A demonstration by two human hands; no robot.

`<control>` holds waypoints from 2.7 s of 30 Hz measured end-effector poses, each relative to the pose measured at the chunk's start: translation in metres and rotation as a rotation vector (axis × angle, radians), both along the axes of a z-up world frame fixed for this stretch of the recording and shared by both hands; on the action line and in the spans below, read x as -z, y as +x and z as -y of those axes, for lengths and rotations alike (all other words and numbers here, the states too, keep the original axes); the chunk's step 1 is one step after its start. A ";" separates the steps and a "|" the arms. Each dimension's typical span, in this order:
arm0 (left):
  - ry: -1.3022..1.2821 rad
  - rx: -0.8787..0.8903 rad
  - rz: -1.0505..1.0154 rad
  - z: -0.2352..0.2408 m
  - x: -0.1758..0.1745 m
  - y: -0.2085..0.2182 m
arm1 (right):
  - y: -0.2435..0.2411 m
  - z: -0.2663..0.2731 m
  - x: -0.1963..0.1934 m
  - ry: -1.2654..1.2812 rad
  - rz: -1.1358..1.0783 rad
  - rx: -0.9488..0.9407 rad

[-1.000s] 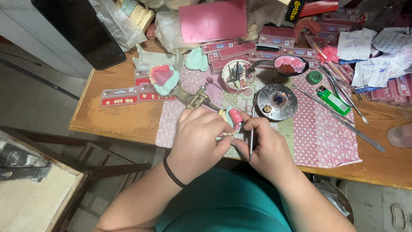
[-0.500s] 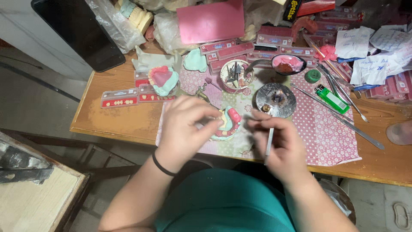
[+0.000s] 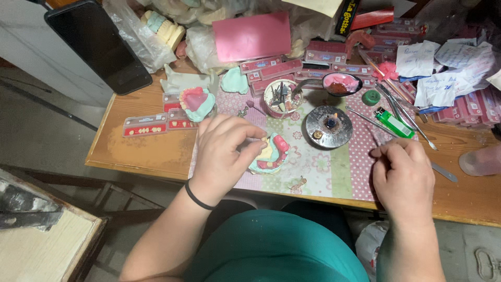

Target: The person assembles a dental prosthesis by placing individual artificial teeth into a denture mold. They use a metal tool to adjust the fit and position of the teeth, then inspect the assembly by holding and rotating the mold. The person also uses a small electric device to process a tooth before placing it into the mold.

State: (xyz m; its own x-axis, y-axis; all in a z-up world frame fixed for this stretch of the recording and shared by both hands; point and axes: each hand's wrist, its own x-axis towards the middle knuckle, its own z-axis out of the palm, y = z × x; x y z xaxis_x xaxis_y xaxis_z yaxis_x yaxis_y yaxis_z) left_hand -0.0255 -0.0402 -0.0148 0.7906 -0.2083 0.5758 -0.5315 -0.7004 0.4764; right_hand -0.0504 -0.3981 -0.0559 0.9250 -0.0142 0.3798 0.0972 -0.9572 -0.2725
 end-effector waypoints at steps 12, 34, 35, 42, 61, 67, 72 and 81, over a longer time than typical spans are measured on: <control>0.062 0.044 0.209 0.005 -0.036 -0.052 | -0.010 -0.138 -0.063 0.757 -0.071 -0.674; -0.006 -0.656 0.386 -0.168 0.000 -0.272 | -0.102 -0.394 -0.005 1.369 -1.053 -1.086; 0.026 -0.701 0.386 -0.180 0.004 -0.286 | -0.112 -0.410 -0.001 1.281 -1.058 -1.085; 0.107 -0.927 0.301 -0.267 0.044 -0.386 | -0.185 -0.509 -0.005 0.658 -0.994 -1.278; 0.945 -0.976 -0.613 -0.465 0.117 -0.512 | -0.303 -0.755 0.036 -0.493 -0.679 -1.297; 0.950 -0.899 -0.758 -0.471 0.117 -0.505 | -0.257 -0.735 0.049 -0.030 -0.925 -1.092; 0.896 -0.985 -0.709 -0.467 0.108 -0.498 | -0.223 -0.689 0.075 0.965 -1.440 -1.267; -0.268 -0.963 0.037 -0.374 0.061 -0.459 | -0.209 -0.629 0.032 0.683 -1.061 -1.822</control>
State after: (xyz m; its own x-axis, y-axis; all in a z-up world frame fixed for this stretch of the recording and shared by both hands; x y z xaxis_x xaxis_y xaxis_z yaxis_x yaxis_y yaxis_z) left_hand -0.4849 0.3341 -0.0755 0.5347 0.6516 0.5381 0.1880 -0.7125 0.6761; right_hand -0.2593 0.2312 -0.0877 -0.1104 0.9751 0.1921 0.1437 0.2069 -0.9677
